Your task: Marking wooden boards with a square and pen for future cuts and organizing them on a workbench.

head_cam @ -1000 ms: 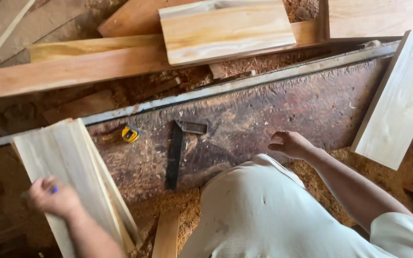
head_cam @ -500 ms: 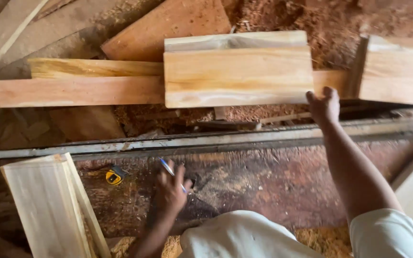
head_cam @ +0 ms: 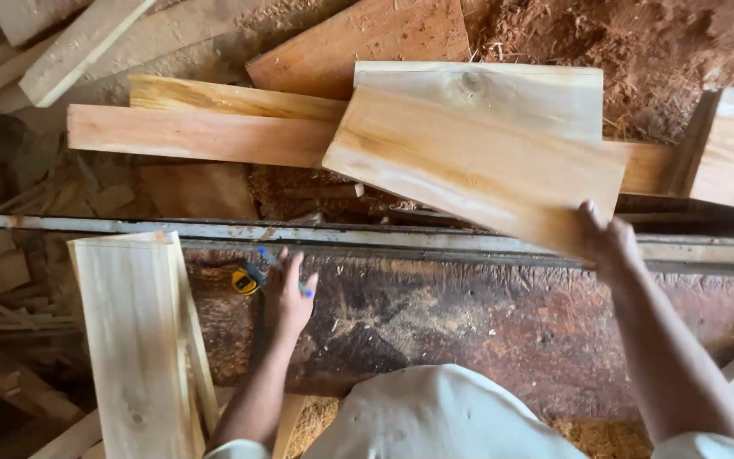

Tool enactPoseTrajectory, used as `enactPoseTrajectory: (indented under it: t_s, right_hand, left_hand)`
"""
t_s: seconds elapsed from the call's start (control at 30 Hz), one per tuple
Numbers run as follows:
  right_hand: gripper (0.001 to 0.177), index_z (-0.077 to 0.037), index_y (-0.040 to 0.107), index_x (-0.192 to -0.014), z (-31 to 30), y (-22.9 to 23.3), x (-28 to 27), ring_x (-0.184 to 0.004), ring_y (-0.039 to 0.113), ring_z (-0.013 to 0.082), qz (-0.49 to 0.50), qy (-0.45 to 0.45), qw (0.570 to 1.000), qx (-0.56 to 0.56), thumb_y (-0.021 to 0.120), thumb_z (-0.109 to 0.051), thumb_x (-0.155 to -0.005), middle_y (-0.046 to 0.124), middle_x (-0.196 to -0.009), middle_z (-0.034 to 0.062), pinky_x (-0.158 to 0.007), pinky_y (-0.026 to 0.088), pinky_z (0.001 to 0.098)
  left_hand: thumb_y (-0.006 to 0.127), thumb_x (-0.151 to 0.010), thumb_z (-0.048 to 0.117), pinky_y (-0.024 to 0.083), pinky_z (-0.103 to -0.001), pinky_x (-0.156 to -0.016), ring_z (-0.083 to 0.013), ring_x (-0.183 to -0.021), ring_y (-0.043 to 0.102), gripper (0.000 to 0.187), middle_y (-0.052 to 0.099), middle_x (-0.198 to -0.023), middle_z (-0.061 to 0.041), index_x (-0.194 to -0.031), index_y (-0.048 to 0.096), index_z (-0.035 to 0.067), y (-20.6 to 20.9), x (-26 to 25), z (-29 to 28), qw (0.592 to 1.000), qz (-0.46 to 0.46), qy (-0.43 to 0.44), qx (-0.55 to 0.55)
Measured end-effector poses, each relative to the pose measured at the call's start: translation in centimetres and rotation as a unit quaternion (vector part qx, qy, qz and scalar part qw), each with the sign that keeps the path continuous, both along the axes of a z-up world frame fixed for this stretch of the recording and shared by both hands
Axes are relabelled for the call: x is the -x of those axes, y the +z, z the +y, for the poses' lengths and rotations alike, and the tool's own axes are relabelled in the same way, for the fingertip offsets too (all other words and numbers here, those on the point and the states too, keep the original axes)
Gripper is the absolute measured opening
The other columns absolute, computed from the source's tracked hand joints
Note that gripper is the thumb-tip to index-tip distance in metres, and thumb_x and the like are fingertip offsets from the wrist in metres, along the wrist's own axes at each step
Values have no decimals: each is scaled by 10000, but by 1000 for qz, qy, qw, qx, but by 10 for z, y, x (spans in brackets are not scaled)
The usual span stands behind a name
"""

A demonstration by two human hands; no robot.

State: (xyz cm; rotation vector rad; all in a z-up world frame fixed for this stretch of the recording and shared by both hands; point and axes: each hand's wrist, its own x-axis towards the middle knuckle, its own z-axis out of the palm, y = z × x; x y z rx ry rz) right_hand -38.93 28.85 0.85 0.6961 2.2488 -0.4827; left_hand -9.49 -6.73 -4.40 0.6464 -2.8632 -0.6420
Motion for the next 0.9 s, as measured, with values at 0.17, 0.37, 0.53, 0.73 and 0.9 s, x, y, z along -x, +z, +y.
enactPoseTrajectory:
  t_s: [0.17, 0.37, 0.53, 0.73, 0.9]
  right_hand:
    - [583, -51, 503, -1072, 58, 15, -144, -865, 545, 286, 46, -272, 955, 108, 544, -567, -805, 529, -1007, 117, -586, 478, 488]
    - [556, 12, 518, -1149, 87, 73, -288, -910, 562, 404, 30, -210, 975, 60, 710, -224, -683, 538, -995, 287, -714, 498, 519]
    - [487, 142, 571, -993, 201, -40, -341, -517, 573, 397, 127, -234, 961, 76, 673, -270, -754, 570, -719, 346, -355, 457, 476]
    - [408, -66, 666, -934, 229, -33, -299, -841, 584, 418, 280, 75, 954, -80, 752, -347, -651, 550, -995, 187, -681, 514, 476]
    - [486, -194, 581, -1100, 301, -72, -253, -988, 524, 357, 400, -7, 914, -63, 726, -406, -687, 462, -1116, 85, -840, 456, 438]
  left_hand:
    - [583, -820, 148, 511, -330, -761, -289, -974, 555, 353, 529, -1168, -175, -1144, 498, 36, 27, 19, 19, 995, 24, -3, -101]
    - [643, -773, 196, 484, -371, -781, -292, -907, 602, 328, 607, -1050, -123, -1080, 561, 117, 0, -13, 48, 991, 62, -43, -114]
    - [619, -782, 169, 487, -421, -798, -350, -926, 589, 415, 591, -1050, -208, -1158, 495, 44, -17, -24, 79, 989, 3, -79, -121]
    - [640, -762, 211, 415, -460, -907, -382, -1063, 523, 622, 530, -1158, -248, -1296, 360, 58, -65, -66, 124, 973, -144, 32, -175]
    - [581, -785, 387, 409, -432, -903, -317, -1074, 529, 610, 562, -1153, -160, -1310, 387, 144, -72, -81, 151, 968, -203, 117, -96]
